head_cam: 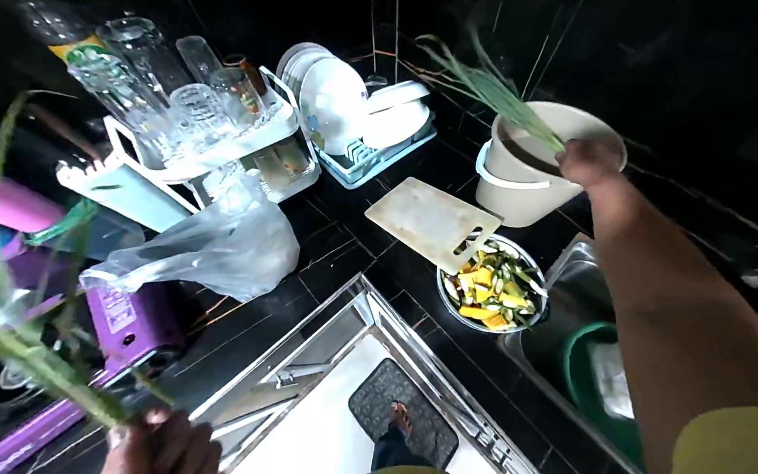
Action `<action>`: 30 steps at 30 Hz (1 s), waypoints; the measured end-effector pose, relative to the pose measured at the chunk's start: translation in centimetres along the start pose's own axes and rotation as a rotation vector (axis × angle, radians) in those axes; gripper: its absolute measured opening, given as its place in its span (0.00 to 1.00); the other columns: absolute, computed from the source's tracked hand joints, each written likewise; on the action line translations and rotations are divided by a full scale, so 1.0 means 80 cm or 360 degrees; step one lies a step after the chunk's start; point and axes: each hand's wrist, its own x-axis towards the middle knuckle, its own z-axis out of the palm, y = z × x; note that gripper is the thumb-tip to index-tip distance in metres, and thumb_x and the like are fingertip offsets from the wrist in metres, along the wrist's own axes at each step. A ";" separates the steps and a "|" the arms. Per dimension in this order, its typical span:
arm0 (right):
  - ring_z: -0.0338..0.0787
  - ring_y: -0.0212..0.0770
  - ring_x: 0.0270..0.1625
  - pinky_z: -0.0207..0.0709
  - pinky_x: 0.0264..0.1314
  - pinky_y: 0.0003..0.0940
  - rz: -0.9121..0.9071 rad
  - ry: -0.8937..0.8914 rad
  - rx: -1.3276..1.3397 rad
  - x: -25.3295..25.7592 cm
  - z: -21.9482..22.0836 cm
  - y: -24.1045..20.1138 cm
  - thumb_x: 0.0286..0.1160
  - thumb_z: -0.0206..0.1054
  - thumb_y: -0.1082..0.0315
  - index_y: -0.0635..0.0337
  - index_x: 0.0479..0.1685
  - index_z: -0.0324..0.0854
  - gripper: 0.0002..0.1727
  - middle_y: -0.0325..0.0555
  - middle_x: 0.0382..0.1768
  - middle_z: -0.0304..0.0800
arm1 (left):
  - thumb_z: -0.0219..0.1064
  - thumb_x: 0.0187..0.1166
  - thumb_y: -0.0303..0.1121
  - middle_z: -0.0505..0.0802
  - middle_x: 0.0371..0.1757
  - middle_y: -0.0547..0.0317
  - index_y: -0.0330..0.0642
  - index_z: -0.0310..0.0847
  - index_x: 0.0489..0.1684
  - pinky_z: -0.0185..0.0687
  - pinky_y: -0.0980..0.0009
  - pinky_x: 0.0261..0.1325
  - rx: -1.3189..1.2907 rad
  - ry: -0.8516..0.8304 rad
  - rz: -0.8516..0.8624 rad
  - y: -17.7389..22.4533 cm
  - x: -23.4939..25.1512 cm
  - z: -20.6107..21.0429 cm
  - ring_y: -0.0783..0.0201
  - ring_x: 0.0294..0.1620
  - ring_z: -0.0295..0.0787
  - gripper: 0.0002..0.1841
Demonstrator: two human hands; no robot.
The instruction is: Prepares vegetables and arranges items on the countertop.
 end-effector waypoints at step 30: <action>0.85 0.54 0.40 0.80 0.40 0.54 0.0040 0.0152 0.0760 -0.009 0.015 -0.070 0.86 0.58 0.57 0.67 0.59 0.78 0.20 0.61 0.44 0.84 | 0.41 0.94 0.37 0.68 0.10 0.77 0.49 0.87 0.49 0.58 0.84 0.09 -0.0119 0.0301 0.0059 0.005 -0.039 -0.054 0.82 0.06 0.57 0.21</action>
